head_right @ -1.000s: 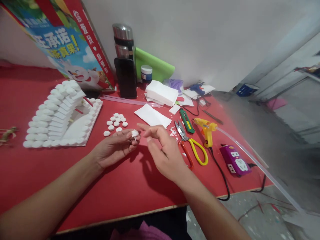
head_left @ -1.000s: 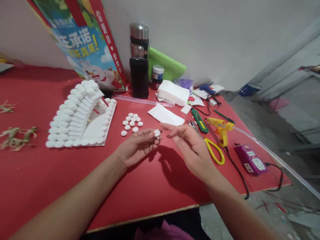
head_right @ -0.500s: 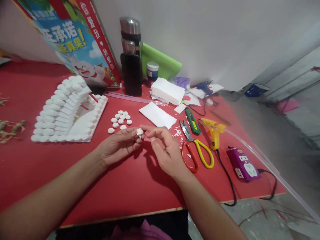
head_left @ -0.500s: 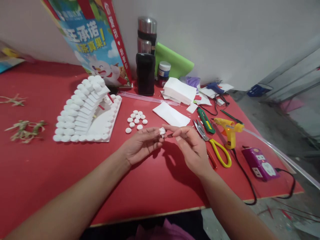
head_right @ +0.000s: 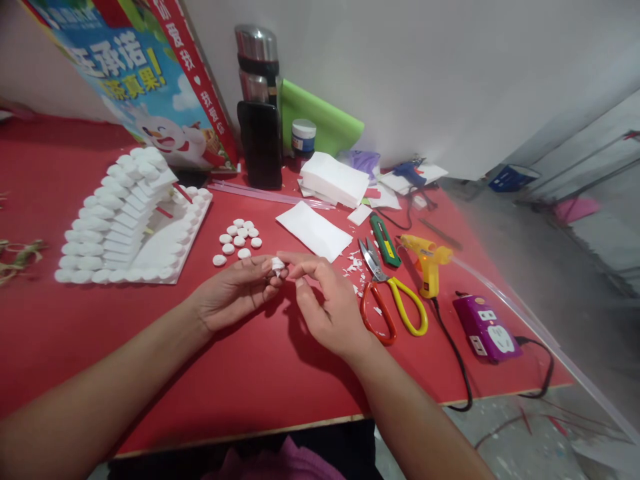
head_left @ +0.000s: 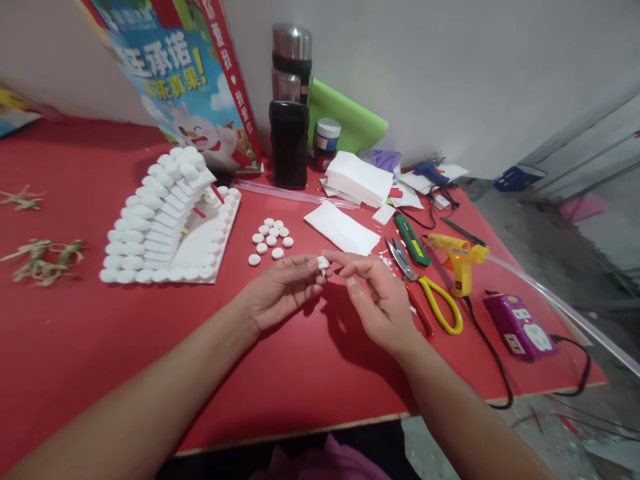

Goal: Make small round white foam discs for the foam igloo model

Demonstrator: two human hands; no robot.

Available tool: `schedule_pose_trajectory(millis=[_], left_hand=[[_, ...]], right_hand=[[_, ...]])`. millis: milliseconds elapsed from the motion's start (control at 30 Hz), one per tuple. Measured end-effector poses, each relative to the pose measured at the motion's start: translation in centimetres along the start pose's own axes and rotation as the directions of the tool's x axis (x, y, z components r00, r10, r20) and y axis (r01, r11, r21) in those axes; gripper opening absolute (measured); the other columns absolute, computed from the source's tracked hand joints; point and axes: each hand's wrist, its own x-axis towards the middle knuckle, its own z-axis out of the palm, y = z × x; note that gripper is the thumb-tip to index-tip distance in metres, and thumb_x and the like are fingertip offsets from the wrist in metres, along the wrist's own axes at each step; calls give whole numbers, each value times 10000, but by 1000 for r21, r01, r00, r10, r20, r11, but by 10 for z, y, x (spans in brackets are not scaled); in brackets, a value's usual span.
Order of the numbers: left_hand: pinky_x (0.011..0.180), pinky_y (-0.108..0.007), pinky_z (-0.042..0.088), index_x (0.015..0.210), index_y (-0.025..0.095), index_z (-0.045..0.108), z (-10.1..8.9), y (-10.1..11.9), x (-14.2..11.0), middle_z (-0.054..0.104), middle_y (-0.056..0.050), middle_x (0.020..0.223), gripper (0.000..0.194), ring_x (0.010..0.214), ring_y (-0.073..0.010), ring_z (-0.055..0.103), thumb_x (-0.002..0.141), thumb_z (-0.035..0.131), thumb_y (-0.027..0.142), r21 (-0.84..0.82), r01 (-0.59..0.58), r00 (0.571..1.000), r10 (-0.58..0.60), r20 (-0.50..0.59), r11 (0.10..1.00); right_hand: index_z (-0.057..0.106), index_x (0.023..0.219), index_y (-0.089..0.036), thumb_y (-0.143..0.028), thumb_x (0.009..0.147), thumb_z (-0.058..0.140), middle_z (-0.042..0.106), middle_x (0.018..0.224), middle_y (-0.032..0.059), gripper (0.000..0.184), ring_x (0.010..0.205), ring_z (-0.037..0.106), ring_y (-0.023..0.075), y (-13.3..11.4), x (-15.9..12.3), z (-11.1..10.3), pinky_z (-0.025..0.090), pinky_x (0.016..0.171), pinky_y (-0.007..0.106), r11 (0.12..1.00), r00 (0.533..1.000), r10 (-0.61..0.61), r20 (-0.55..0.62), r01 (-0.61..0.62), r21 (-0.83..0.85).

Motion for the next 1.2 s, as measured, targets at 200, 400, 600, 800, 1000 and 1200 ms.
schedule_pose_trajectory(millis=[200,400,600,800,1000,1200], left_hand=[[658,-155,620,869,31,786,0,-1,0,707,-81,769,28,661,-95,689,851,784,53,3,2,1000,-2,15,1000],[649,-145,607,875,46,783,-3,-2,2,708,-77,773,65,674,-88,679,836,819,84,25,2,1000,-3,31,1000],[646,-141,584,831,59,765,-7,-2,4,691,-53,754,268,663,-78,653,704,960,192,52,-17,998,14,56,998],[593,-146,542,811,91,758,-1,-3,4,701,-28,723,337,610,-71,631,643,1000,254,147,-124,992,122,22,981],[612,-207,548,911,146,803,3,-4,1,749,-26,776,365,627,-102,656,632,996,280,262,-214,969,239,-67,941],[659,-245,540,894,166,768,3,-6,0,741,-12,796,294,662,-119,661,699,950,289,366,-285,942,330,-67,886]], right_hand=[[593,1102,-243,-96,1002,523,735,1336,105,191,1257,688,202,-1,2,-2,542,1060,398,985,994,-105,18,106,-134],[587,1112,-257,-75,963,539,739,1327,111,240,1271,682,230,0,3,-2,563,1044,445,947,976,-207,64,216,-236],[579,1145,-249,-59,956,525,728,1346,142,274,1318,652,237,-1,5,-2,562,1063,475,908,961,-248,126,275,-316],[577,1170,-231,-54,937,540,718,1360,160,294,1321,648,248,1,5,-1,567,1068,480,889,951,-276,136,307,-339],[570,1138,-253,-68,923,558,704,1390,158,283,1347,633,257,1,5,0,566,1069,514,911,965,-227,134,259,-321],[581,1168,-248,-87,922,563,690,1418,165,295,1370,626,265,1,4,1,557,1095,530,894,964,-218,150,259,-366]])
